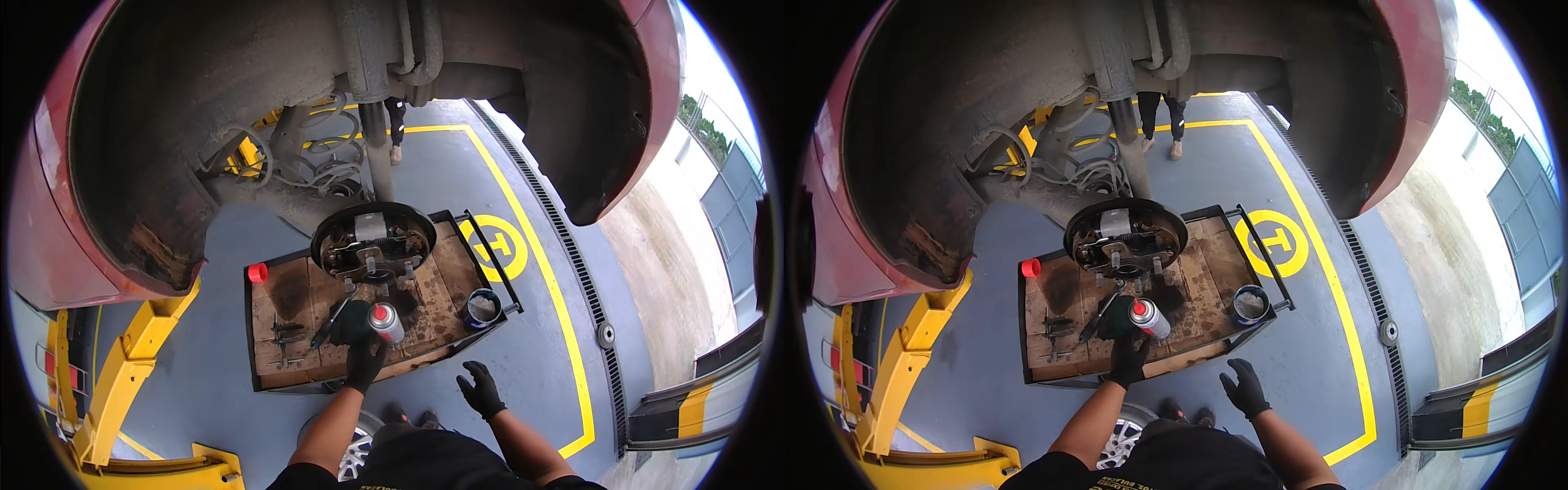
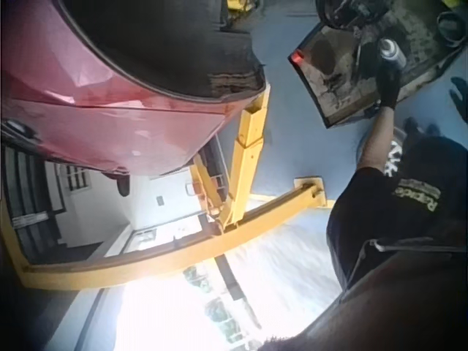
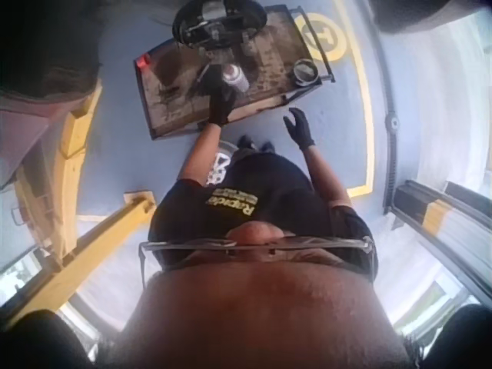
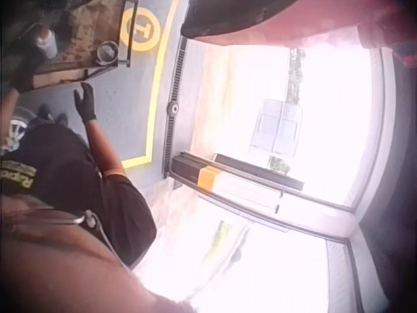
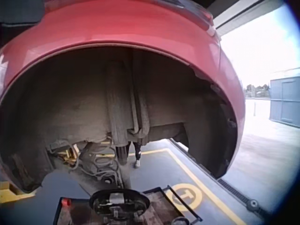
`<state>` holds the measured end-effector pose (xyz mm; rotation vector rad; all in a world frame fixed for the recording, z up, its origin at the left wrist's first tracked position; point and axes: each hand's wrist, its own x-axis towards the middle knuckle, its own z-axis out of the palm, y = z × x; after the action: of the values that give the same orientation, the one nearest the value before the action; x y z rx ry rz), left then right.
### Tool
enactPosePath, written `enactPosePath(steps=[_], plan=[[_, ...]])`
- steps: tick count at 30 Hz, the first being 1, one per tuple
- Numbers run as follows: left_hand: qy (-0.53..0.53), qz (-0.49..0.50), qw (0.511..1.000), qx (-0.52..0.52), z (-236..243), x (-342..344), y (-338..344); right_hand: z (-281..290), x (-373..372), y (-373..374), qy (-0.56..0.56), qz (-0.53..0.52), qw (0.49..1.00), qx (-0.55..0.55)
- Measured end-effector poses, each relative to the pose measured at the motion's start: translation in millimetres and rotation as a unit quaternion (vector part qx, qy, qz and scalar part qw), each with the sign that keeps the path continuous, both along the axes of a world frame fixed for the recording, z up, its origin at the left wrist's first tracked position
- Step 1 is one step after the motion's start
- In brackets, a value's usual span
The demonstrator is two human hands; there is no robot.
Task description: The person cleans a brake drum with a spray, scrapes the rear brake assembly with a screwdriver, and sprays the assembly.
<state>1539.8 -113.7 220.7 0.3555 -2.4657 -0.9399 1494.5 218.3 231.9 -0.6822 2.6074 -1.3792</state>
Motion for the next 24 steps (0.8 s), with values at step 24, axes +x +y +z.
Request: enactPosePath(steps=[24], plan=[[-0.176,0.164,0.91,-0.337,-20.6,-181.6,74.8,-113.2,-66.5,353.7,-0.07,-0.183,0.98,-0.017]])
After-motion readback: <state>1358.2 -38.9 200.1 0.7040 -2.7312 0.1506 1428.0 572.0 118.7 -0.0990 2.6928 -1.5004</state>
